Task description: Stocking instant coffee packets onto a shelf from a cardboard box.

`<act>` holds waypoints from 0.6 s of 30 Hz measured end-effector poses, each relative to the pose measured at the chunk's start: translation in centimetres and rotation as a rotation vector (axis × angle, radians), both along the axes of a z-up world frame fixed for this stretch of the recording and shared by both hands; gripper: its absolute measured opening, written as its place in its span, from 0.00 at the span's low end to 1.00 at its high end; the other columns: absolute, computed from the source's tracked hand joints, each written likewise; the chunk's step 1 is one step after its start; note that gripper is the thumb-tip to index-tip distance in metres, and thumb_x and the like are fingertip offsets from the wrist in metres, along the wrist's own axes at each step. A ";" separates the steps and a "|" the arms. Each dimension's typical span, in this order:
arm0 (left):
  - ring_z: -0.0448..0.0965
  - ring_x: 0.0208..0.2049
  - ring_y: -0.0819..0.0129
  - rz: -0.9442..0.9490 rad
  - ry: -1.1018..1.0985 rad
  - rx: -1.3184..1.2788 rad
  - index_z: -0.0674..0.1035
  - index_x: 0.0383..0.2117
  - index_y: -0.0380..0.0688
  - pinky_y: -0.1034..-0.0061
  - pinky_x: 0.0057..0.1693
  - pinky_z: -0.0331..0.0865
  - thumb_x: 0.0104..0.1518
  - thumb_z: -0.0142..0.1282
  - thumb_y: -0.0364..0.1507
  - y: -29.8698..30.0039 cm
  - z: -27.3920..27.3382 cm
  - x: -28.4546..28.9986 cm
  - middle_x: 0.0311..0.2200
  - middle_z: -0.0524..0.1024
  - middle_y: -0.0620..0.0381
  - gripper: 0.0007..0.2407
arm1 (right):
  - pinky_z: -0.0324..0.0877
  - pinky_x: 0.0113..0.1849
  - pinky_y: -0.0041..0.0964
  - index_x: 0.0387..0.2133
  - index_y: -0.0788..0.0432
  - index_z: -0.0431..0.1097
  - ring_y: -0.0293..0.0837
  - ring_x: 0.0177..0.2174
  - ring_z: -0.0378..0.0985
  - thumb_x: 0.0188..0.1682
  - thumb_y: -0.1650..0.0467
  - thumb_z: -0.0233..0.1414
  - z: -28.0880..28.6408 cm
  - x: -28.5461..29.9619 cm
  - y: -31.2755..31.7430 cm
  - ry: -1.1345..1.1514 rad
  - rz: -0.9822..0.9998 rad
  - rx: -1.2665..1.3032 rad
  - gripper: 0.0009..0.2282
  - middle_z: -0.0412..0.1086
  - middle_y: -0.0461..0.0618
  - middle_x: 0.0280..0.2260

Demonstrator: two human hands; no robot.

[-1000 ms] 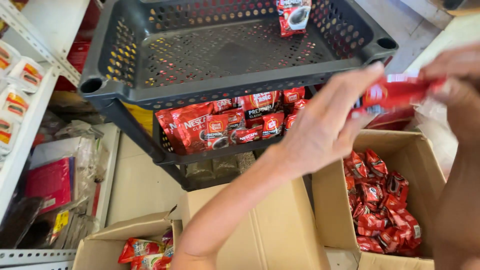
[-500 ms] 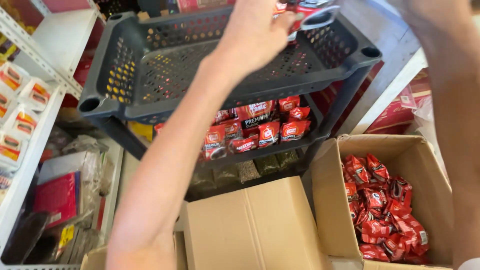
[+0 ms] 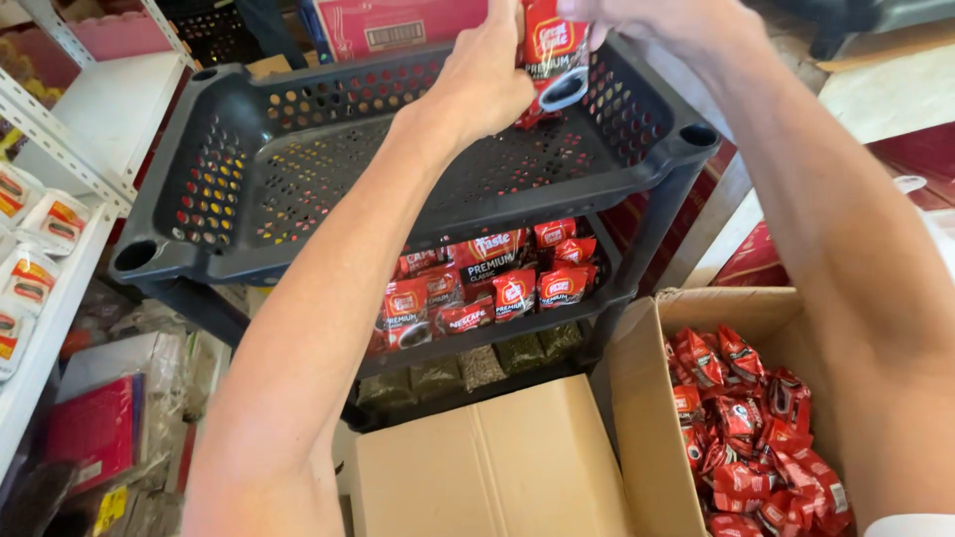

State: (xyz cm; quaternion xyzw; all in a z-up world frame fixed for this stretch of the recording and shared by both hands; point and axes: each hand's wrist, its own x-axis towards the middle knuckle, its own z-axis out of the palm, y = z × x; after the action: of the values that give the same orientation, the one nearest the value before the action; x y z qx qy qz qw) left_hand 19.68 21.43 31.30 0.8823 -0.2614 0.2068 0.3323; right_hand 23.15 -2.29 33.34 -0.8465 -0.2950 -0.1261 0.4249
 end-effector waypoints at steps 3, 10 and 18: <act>0.80 0.45 0.39 -0.013 -0.004 0.058 0.66 0.51 0.34 0.52 0.50 0.71 0.50 0.55 0.18 0.7 0.0 0.9 0.39 0.80 0.33 0.20 | 0.66 0.30 0.30 0.39 0.60 0.75 0.33 0.28 0.71 0.56 0.69 0.57 -0.2 2.7 0.9 -0.014 0.070 -0.016 0.06 0.72 0.45 0.29; 0.81 0.48 0.49 0.056 0.150 0.382 0.78 0.42 0.40 0.59 0.53 0.73 0.49 0.55 0.21 1.0 0.2 1.8 0.41 0.80 0.42 0.13 | 0.71 0.30 0.28 0.40 0.63 0.75 0.34 0.27 0.76 0.53 0.74 0.57 -0.8 3.6 1.5 0.063 0.227 0.046 0.05 0.74 0.46 0.31; 0.76 0.54 0.56 0.063 0.430 0.580 0.71 0.59 0.59 0.63 0.57 0.70 0.51 0.49 0.23 -1.1 0.3 -0.5 0.53 0.76 0.53 0.25 | 0.72 0.26 0.29 0.42 0.67 0.75 0.35 0.24 0.77 0.54 0.74 0.57 -1.8 5.4 1.3 0.034 0.103 -0.064 0.07 0.75 0.51 0.30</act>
State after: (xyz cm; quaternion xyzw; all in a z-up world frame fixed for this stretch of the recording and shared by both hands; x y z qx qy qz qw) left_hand 19.17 20.36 31.63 0.9708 -0.2060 -0.0562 0.1093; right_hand 28.55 -1.01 31.51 -0.8453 -0.3345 -0.0801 0.4087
